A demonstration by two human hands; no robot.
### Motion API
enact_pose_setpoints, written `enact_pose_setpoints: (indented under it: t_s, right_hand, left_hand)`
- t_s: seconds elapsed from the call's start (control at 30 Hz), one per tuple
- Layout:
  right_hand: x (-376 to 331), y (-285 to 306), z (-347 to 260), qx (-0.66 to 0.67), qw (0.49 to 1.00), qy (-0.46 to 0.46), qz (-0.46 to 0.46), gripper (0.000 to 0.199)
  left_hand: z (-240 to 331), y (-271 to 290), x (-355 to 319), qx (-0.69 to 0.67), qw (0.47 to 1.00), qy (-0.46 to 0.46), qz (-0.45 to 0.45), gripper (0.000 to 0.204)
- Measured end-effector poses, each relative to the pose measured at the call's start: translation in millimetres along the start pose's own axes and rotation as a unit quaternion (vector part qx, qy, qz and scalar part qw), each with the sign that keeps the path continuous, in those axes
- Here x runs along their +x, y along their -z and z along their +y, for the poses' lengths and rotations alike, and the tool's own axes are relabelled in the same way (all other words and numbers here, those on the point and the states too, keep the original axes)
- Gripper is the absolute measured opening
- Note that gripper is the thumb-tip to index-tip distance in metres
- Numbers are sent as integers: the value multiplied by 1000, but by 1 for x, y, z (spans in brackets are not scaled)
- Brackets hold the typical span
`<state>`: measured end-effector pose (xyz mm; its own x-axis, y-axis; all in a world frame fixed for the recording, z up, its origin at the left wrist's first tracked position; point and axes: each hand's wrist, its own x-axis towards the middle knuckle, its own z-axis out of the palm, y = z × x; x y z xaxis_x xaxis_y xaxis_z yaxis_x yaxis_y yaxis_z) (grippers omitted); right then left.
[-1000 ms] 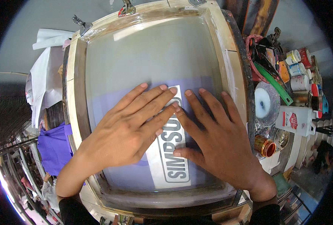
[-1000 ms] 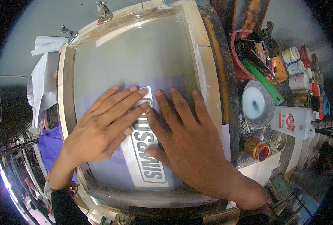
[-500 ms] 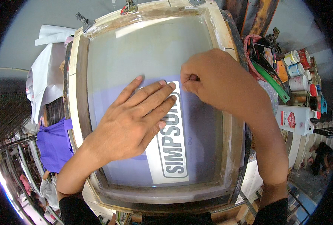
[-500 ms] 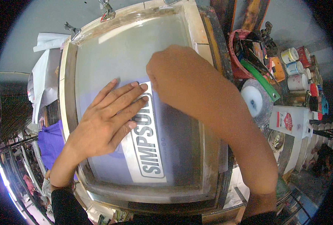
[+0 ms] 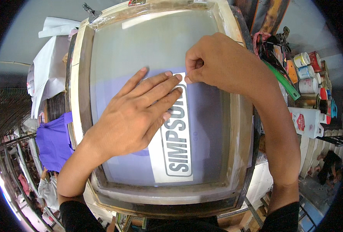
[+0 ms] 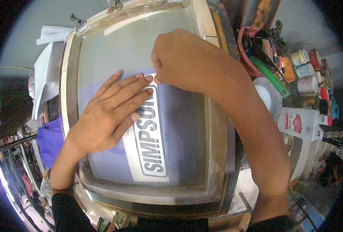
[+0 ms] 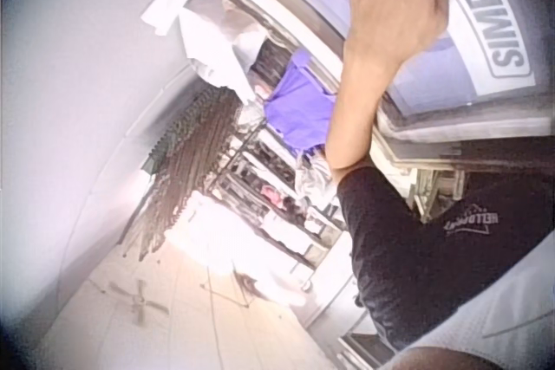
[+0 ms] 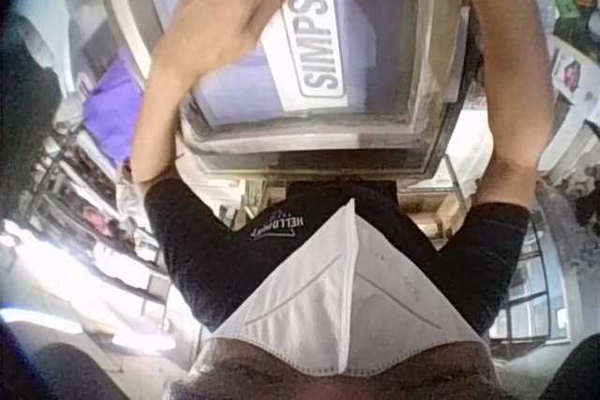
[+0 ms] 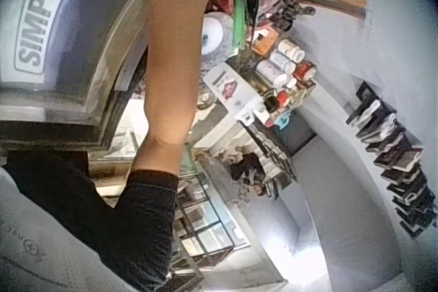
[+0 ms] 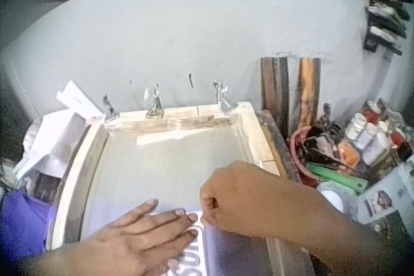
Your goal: The person positions a paper stencil on a purple tote bag, lowers the screen-printing frame over it, and then lifts the frame to check the alignment before removing the stencil.
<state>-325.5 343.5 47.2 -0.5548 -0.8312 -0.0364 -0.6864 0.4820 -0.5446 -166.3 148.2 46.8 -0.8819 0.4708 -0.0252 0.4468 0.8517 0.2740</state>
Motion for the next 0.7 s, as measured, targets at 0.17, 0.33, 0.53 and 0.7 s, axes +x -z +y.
enact_pose_setpoints:
  t_s: [0.17,0.33,0.53,0.7]
  right_hand:
    - [-1,0,-4,-4,1000,-10,-3,18]
    - [-4,-2,-7,-13,999,-27,10,18]
    - [-1,-10,-14,-126,992,4,22,16]
    - [4,7,-34,-158,978,-95,-101,25]
  left_hand:
    - [-1,0,-1,2,1000,-7,4,48]
    - [-2,2,-1,5,1000,-18,0,47]
    - [-4,1,0,8,999,-39,12,46]
    - [-7,-1,0,22,998,-51,10,49]
